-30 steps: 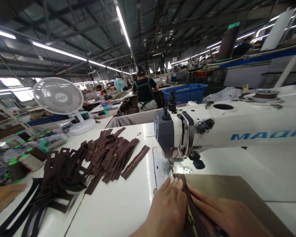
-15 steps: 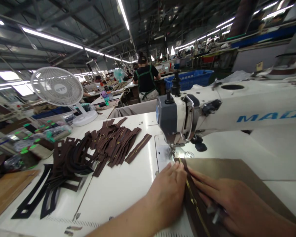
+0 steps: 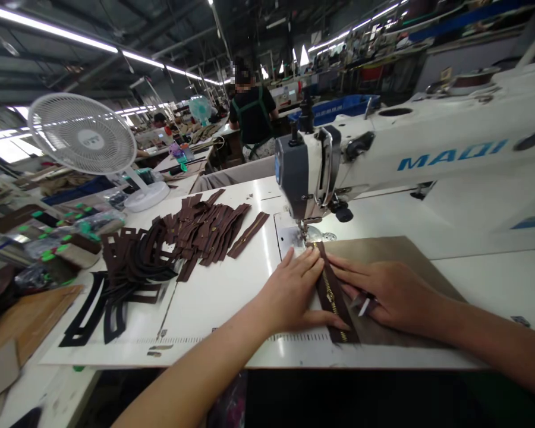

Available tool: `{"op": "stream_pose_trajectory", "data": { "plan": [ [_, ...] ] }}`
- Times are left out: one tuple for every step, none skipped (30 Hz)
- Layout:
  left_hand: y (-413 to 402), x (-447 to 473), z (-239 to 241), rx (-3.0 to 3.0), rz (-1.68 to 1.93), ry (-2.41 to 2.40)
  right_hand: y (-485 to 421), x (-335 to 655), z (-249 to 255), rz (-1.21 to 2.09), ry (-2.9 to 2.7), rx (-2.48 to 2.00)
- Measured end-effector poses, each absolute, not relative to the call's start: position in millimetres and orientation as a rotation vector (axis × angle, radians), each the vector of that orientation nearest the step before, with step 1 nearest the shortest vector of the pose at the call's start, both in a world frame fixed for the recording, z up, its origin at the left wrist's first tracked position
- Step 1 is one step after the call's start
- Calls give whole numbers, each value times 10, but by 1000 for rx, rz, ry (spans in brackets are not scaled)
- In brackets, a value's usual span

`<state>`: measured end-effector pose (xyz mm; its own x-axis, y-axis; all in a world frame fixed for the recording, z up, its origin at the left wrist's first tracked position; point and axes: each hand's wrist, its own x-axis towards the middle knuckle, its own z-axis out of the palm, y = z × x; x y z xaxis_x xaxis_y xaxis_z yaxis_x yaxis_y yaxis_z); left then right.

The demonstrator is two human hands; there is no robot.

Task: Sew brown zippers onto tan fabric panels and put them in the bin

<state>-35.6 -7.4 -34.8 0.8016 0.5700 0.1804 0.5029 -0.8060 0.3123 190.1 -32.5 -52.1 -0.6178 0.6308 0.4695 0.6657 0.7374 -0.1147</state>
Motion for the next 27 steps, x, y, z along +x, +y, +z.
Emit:
{"op": "stream_pose_trajectory", "data": {
  "plan": [
    [-67,-358,-345,2734,389,827,-322,1904,-532,-93,-2448,-979],
    [-61,-360,-340,2726,386,825,-320,1907,-541,-86,-2442,-979],
    [-56,-361,-333,2718,383,825,-320,1909,-548,-75,-2436,-981],
    [-53,-362,-327,2709,379,828,-321,1909,-552,-63,-2430,-987],
    [-51,-362,-323,2701,376,832,-323,1908,-553,-50,-2425,-993],
    [-51,-363,-320,2694,373,835,-326,1905,-551,-40,-2421,-998],
    [-51,-364,-321,2687,372,836,-329,1902,-547,-37,-2421,-999],
    [-52,-367,-323,2682,372,834,-331,1898,-541,-40,-2422,-997],
    [-52,-370,-327,2677,375,830,-332,1894,-534,-48,-2425,-994],
    [-53,-374,-332,2675,378,824,-332,1890,-528,-56,-2428,-989],
    [-54,-379,-336,2674,383,820,-332,1887,-524,-62,-2430,-983],
    [-55,-383,-340,2674,386,819,-330,1885,-521,-64,-2432,-977],
    [-56,-387,-343,2674,385,820,-329,1884,-522,-59,-2434,-974],
    [-57,-389,-343,2675,381,822,-327,1885,-525,-53,-2435,-973],
    [-59,-390,-341,2676,375,825,-326,1886,-530,-42,-2435,-974],
    [-60,-390,-337,2675,367,829,-326,1889,-537,-31,-2435,-978],
    [-61,-389,-331,2673,359,831,-325,1892,-542,-18,-2435,-985],
    [-62,-387,-325,2670,352,831,-325,1895,-545,-6,-2436,-993],
    [-62,-386,-319,2667,348,831,-323,1898,-544,5,-2436,-1000],
    [-62,-385,-315,2664,346,829,-321,1899,-540,8,-2432,-1006],
    [-61,-384,-313,2659,347,827,-318,1897,-532,4,-2422,-1006],
    [-61,-385,-314,2654,352,823,-316,1893,-521,-4,-2407,-1000],
    [-61,-387,-318,2648,362,818,-314,1884,-510,-6,-2395,-988],
    [-61,-390,-325,2643,377,811,-313,1873,-501,-2,-2391,-969],
    [-63,-394,-335,2640,400,805,-314,1858,-496,5,-2398,-951],
    [-67,-398,-346,2640,427,800,-316,1843,-497,16,-2415,-936],
    [-73,-403,-358,2642,458,798,-320,1828,-503,33,-2436,-930]
  ]
}}
